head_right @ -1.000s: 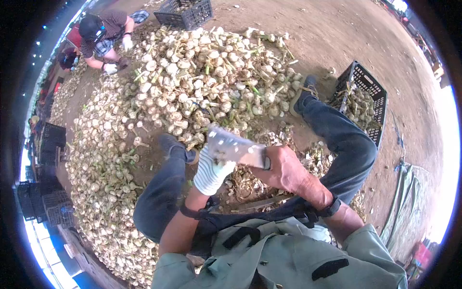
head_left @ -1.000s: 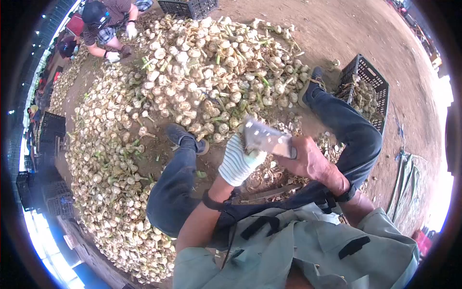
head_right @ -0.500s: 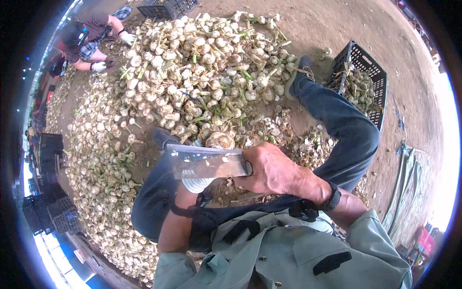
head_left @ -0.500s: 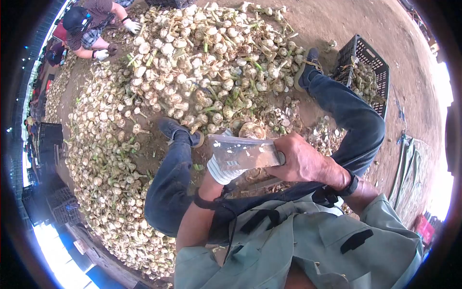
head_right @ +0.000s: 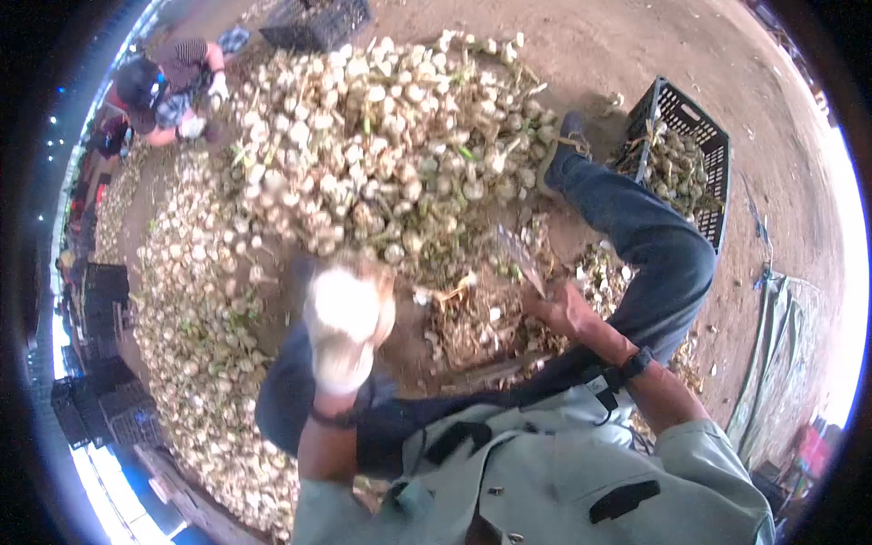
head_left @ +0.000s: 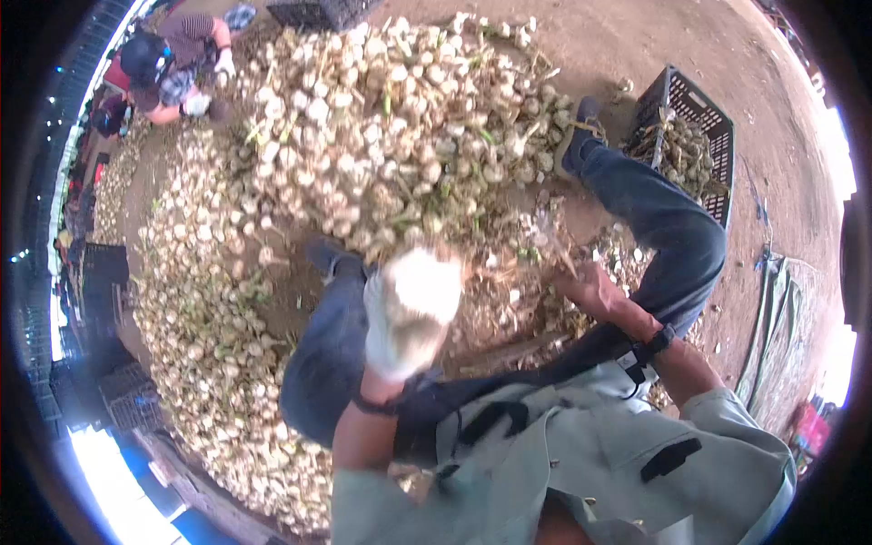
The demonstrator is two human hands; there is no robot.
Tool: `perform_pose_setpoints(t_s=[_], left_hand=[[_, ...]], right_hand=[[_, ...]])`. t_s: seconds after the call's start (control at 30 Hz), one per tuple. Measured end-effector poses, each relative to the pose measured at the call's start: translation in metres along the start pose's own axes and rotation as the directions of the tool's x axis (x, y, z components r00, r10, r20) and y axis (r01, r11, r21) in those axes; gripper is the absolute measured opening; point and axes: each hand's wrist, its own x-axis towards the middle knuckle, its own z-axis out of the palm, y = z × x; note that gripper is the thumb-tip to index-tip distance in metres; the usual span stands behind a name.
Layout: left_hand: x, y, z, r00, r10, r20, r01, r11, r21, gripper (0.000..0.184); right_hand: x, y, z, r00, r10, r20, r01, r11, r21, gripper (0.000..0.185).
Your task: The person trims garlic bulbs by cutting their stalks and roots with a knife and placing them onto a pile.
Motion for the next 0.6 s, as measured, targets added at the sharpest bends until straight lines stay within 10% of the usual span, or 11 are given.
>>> perform_pose_setpoints(t_s=[0.03,0.07,0.1,0.13,0.37,0.53,0.6], left_hand=[[0.005,-0.006,0.001,0.983,0.162,0.089,-0.184,0.903,0.388,0.029],[0.018,-0.016,0.005,0.987,0.113,0.112,-0.146,0.925,0.351,0.041],[0.022,-0.025,0.019,0.980,0.144,0.136,-0.157,0.984,0.089,0.049],[0.018,-0.048,-0.001,0.995,0.099,0.019,-0.101,0.976,0.195,0.048],[0.016,-0.046,0.014,0.941,0.277,-0.195,-0.200,0.919,0.340,0.039],[0.025,-0.017,-0.012,0.957,-0.143,-0.254,0.223,0.921,0.320,0.025],[0.023,-0.016,0.001,0.948,-0.098,-0.303,0.172,0.958,0.228,0.023]], right_hand=[[-0.003,0.000,0.014,0.991,0.126,0.041,-0.132,0.928,0.348,0.040],[0.008,-0.004,0.013,0.974,0.211,0.078,-0.212,0.743,0.635,0.045],[0.002,-0.054,0.022,0.946,-0.081,-0.313,0.296,0.610,0.735,0.053],[-0.002,-0.111,-0.002,0.990,-0.017,-0.141,0.088,0.854,0.513,0.051],[0.015,-0.159,0.018,0.981,-0.100,-0.169,0.190,0.694,0.694,0.041],[0.016,-0.166,-0.013,0.979,0.042,-0.201,0.108,0.727,0.678,0.037],[0.019,-0.168,-0.014,0.975,0.027,-0.219,0.129,0.737,0.663,0.037]])
